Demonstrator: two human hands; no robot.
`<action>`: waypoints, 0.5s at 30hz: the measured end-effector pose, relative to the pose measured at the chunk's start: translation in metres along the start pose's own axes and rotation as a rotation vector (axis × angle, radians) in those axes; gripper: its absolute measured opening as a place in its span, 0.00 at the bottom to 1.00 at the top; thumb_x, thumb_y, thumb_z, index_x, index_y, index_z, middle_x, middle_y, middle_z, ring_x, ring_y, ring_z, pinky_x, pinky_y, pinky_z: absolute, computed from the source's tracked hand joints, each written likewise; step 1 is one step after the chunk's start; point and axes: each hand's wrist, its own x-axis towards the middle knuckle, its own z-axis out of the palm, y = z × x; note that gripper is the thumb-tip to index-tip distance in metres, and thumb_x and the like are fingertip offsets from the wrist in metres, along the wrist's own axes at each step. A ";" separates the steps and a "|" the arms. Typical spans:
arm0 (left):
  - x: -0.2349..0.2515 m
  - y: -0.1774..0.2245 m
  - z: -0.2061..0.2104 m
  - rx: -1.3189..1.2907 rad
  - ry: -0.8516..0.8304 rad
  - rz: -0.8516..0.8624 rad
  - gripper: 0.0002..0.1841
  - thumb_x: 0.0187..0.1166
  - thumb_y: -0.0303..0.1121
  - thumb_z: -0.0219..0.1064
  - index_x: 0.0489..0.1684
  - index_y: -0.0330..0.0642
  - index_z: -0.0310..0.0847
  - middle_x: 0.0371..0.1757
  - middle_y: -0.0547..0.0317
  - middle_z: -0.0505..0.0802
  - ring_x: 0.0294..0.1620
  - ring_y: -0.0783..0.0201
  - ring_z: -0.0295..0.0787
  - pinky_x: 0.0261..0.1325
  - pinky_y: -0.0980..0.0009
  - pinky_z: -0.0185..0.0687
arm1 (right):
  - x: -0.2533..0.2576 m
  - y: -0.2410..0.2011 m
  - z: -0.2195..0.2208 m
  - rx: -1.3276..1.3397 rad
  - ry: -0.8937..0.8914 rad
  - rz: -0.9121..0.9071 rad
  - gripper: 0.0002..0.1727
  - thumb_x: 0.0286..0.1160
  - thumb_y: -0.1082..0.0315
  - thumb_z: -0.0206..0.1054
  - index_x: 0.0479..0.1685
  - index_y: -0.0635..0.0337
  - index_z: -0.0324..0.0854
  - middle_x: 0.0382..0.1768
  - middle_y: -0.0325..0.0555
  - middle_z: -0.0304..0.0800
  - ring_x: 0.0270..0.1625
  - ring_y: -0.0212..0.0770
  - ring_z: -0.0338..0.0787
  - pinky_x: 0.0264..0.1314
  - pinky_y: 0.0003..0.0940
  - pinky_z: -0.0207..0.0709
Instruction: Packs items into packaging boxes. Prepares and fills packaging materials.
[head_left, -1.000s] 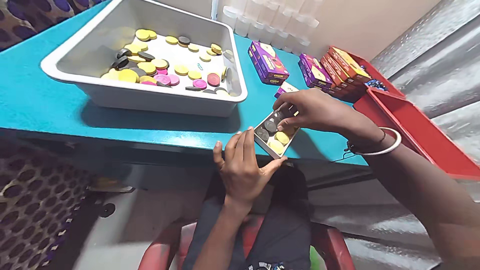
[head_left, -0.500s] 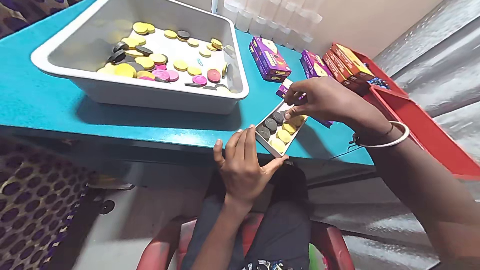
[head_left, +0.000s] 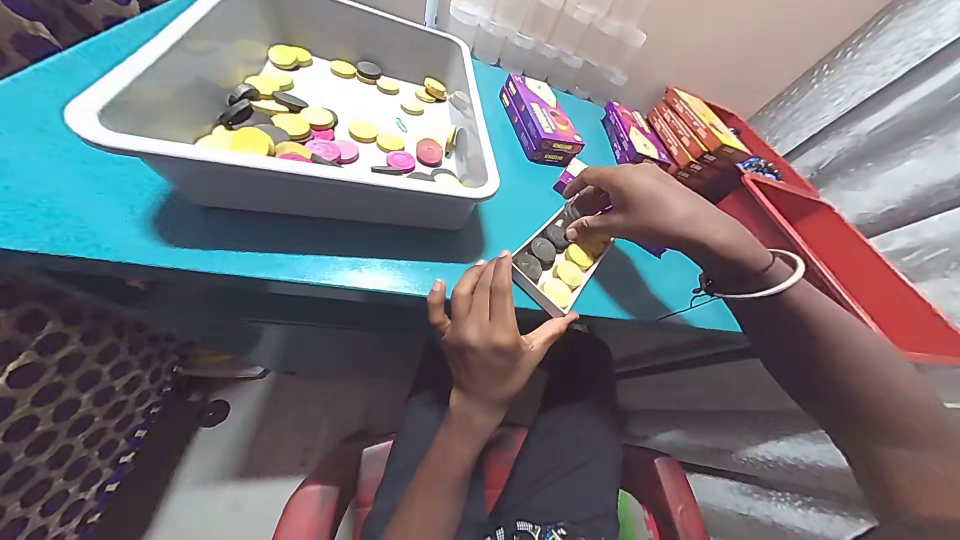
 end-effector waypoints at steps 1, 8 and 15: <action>0.000 0.000 0.000 -0.001 -0.003 -0.001 0.49 0.52 0.75 0.75 0.64 0.39 0.88 0.57 0.56 0.96 0.65 0.55 0.88 0.85 0.43 0.52 | -0.001 0.000 0.000 0.015 -0.008 0.000 0.25 0.68 0.60 0.82 0.63 0.58 0.84 0.48 0.45 0.97 0.51 0.43 0.96 0.61 0.51 0.87; 0.001 0.002 -0.001 -0.006 -0.009 -0.010 0.48 0.53 0.75 0.74 0.63 0.40 0.89 0.57 0.57 0.96 0.65 0.56 0.89 0.84 0.43 0.53 | 0.001 -0.001 -0.001 -0.008 -0.013 -0.017 0.13 0.74 0.70 0.76 0.56 0.57 0.87 0.46 0.42 0.98 0.47 0.40 0.97 0.57 0.47 0.89; 0.008 0.003 -0.003 0.010 0.006 -0.004 0.45 0.54 0.75 0.72 0.56 0.40 0.92 0.55 0.59 0.97 0.61 0.57 0.90 0.84 0.47 0.54 | 0.041 -0.070 -0.032 -0.093 0.400 -0.316 0.09 0.79 0.65 0.72 0.51 0.59 0.89 0.44 0.49 0.95 0.44 0.48 0.95 0.51 0.54 0.87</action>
